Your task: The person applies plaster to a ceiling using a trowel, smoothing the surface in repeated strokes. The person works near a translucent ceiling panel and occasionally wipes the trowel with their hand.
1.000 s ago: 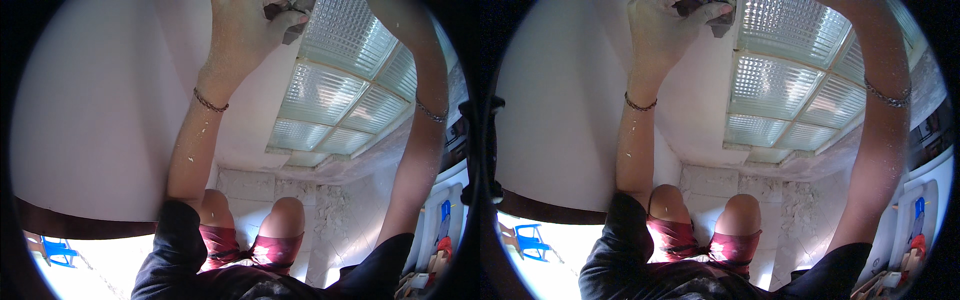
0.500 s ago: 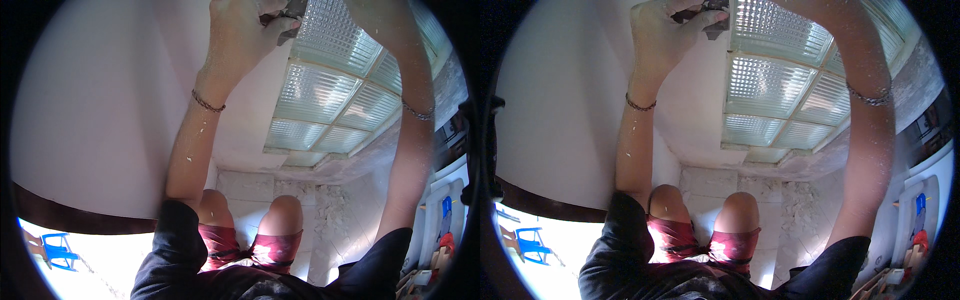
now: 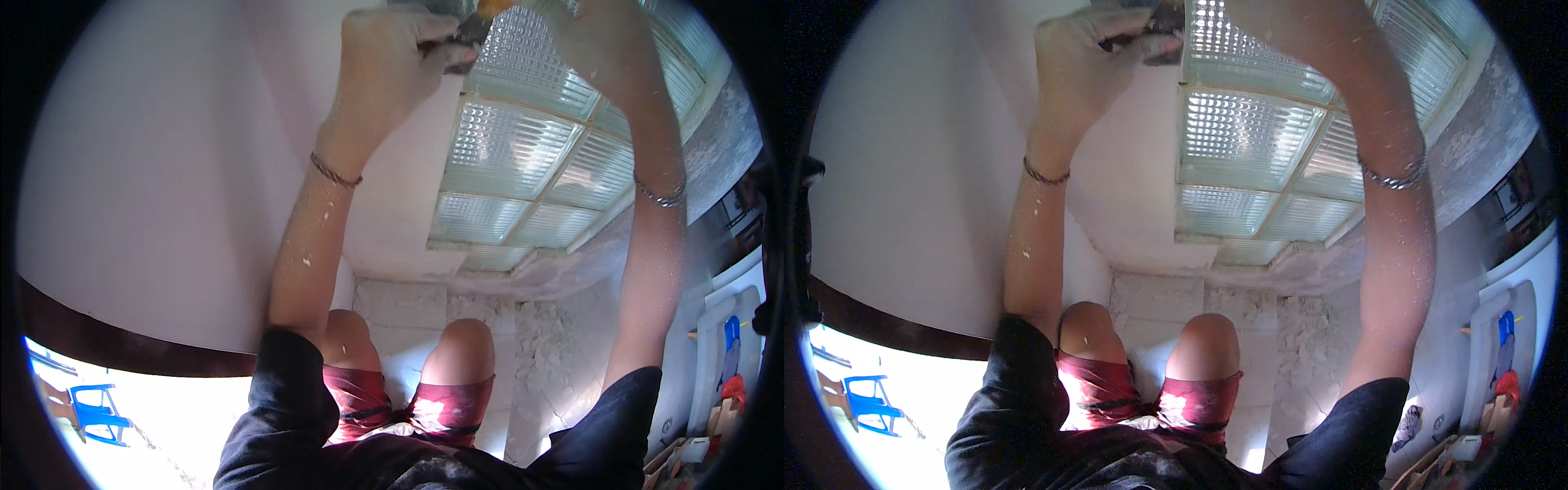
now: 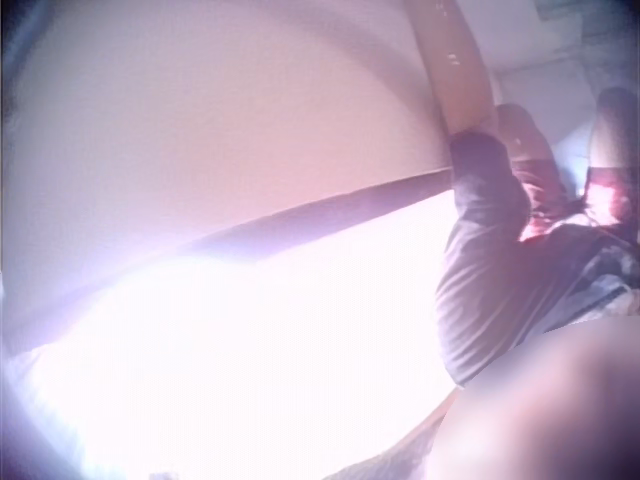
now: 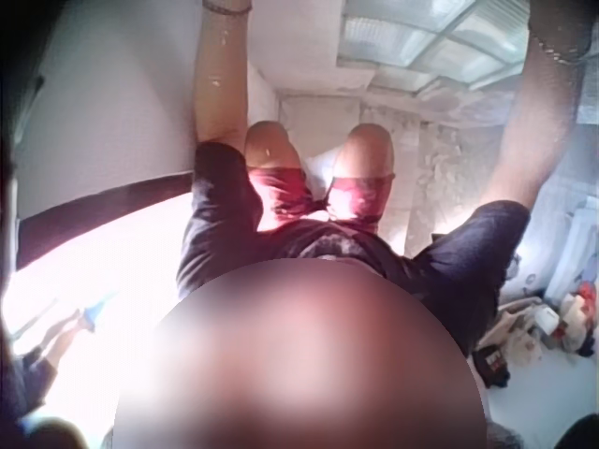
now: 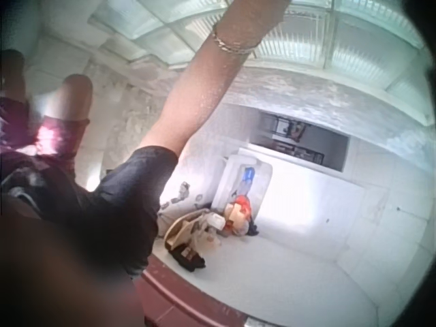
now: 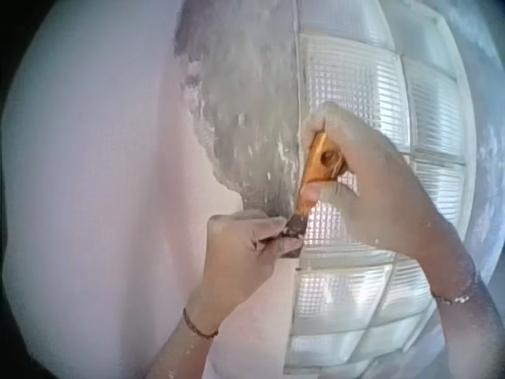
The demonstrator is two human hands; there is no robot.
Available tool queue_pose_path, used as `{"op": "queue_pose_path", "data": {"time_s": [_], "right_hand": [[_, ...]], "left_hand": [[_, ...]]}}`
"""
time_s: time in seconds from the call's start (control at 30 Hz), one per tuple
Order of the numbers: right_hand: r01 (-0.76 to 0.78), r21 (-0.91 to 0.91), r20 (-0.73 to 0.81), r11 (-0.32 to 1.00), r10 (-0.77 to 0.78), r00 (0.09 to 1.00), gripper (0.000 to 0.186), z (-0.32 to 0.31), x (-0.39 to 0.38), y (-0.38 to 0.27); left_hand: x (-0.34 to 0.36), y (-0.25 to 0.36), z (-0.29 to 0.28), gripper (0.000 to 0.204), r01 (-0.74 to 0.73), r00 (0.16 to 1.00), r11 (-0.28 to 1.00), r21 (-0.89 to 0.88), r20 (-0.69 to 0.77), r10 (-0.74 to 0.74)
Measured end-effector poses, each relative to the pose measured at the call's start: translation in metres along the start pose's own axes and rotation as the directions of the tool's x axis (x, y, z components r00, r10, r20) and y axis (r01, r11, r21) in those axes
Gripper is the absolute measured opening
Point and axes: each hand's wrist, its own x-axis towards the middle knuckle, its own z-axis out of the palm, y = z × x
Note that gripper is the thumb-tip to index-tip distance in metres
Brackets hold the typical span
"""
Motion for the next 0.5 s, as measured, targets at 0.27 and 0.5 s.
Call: {"op": "queue_pose_path", "data": {"time_s": [0.27, 0.5], "right_hand": [[-0.068, -0.019, -0.037, 0.998, 0.067, 0.997, 0.037, 0.001, -0.002, 0.004], [-0.085, 0.155, -0.024, 0.984, 0.09, 0.996, 0.039, 0.0, 0.002, 0.013]], "left_hand": [[-0.001, 0.0, -0.004, 0.016, -0.049, 0.999, 0.998, 0.048, -0.005, 0.049], [0.0, 0.001, 0.001, 0.016, 0.017, 1.0, 0.996, -0.089, -0.003, -0.017]]}}
